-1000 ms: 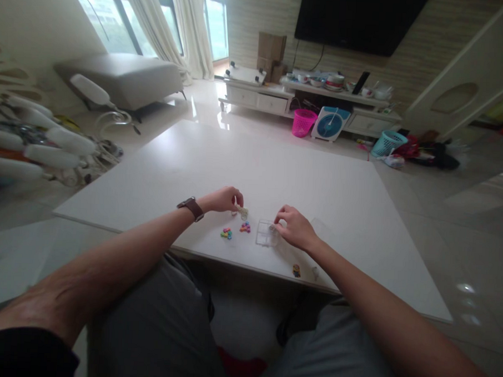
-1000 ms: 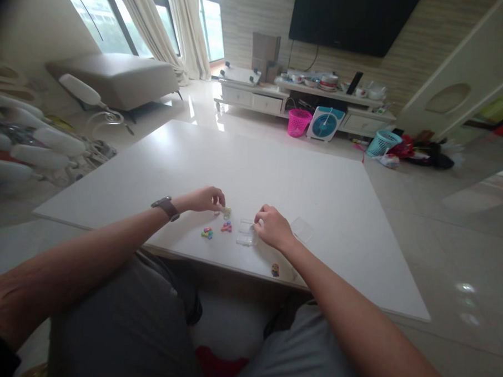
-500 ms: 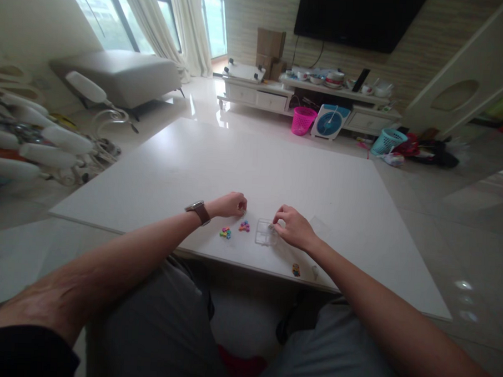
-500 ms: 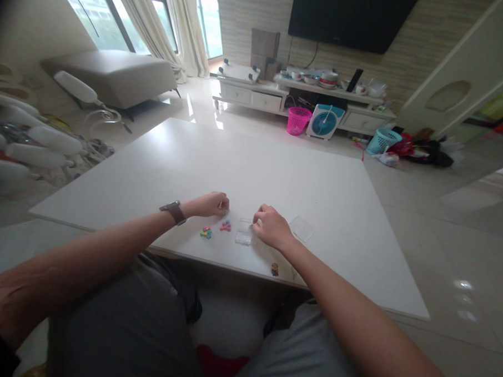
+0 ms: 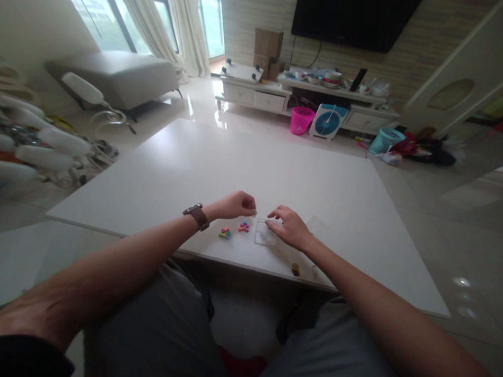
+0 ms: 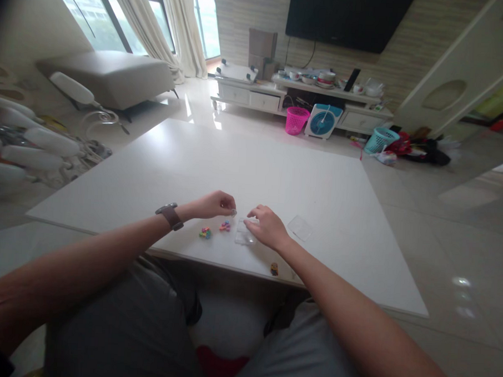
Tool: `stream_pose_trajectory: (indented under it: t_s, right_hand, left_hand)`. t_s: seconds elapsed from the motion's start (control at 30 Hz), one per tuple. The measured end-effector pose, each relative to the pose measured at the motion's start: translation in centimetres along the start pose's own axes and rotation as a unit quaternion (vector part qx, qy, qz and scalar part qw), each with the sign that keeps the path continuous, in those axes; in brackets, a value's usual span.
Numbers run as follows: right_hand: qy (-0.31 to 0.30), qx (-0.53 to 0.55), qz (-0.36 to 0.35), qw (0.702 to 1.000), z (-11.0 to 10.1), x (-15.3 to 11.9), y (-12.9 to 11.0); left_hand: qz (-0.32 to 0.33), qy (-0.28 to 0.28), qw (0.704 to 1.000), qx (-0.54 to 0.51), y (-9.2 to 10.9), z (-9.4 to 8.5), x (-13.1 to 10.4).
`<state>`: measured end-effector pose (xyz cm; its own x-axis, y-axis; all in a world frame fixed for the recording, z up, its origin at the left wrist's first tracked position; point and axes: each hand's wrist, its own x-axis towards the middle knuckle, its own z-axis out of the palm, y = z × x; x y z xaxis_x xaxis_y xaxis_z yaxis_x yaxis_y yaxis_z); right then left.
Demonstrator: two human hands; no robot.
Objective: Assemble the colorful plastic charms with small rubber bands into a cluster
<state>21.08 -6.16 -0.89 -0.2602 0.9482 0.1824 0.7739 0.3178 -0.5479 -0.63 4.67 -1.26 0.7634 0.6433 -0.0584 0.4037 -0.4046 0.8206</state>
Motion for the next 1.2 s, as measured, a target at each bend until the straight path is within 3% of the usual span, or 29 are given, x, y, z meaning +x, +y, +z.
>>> stream_pose_trajectory:
  t_s: [0.27, 0.67, 0.83, 0.93, 1.03, 1.2]
  right_hand:
    - [0.013, 0.097, 0.014, 0.995, 0.4, 0.1, -0.6]
    - [0.006, 0.188, 0.058, 0.980, 0.7, 0.1, -0.4]
    - [0.011, 0.127, 0.058, 0.990, 0.5, 0.3, 0.2]
    - [0.003, 0.037, 0.062, 0.997, 0.2, 0.4, 0.9]
    - [-0.018, -0.036, 0.064, 0.997, 0.1, 0.3, 1.5]
    - [-0.066, -0.066, 0.059, 0.994, 0.4, -0.1, 1.4]
  left_hand:
    - [-0.008, -0.016, 0.994, -0.104, 2.6, 1.6, -0.4]
    - [-0.020, -0.057, 0.974, -0.218, 1.6, 2.2, -0.4]
    - [-0.020, -0.060, 0.973, -0.220, 1.2, 2.5, -0.2]
    - [-0.026, -0.033, 0.982, -0.182, 0.9, 2.3, -0.2]
    - [-0.022, 0.008, 0.998, -0.059, 0.7, 1.9, -0.3]
    - [0.002, 0.053, 0.995, 0.079, 0.9, 1.3, -0.5]
